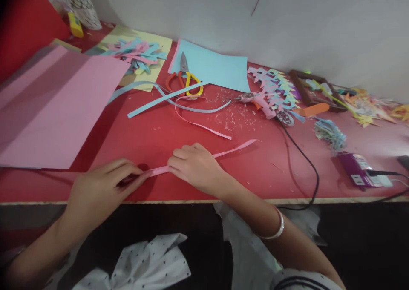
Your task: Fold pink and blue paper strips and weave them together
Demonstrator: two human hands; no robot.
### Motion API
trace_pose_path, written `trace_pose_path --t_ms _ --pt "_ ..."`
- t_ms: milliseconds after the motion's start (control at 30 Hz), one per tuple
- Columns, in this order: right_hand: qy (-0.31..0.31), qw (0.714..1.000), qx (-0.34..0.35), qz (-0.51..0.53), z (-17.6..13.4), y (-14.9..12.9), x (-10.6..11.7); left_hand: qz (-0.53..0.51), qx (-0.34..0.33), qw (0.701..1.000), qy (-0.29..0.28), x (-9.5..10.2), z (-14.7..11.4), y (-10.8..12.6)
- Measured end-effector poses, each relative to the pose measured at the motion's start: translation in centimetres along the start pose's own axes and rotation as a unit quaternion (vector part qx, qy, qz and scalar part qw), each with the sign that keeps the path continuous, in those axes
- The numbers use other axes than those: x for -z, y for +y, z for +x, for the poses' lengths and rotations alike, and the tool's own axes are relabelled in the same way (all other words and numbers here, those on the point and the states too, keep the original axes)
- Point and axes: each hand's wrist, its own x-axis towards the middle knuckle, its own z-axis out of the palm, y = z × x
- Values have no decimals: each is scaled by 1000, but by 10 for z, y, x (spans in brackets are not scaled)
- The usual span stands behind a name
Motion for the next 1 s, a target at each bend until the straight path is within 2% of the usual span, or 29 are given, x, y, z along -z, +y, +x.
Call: trace_pose_path --t_ms 300,567,767,900,1000 --pt "-7 1000 -6 12 1 3 -3 2 -3 1000 -17 3 3 -2" --pt "34 999 -1 -9 3 4 -5 2 -13 1000 -19 1 3 -4" --pt "44 997 59 2 -4 3 2 -30 -104 993 -41 2 1 -12" --pt "81 996 40 17 -10 1 2 -35 -150 986 -56 4 -1 -16" --pt "98 995 22 19 -12 -2 1 -18 -154 986 -68 4 1 -9"
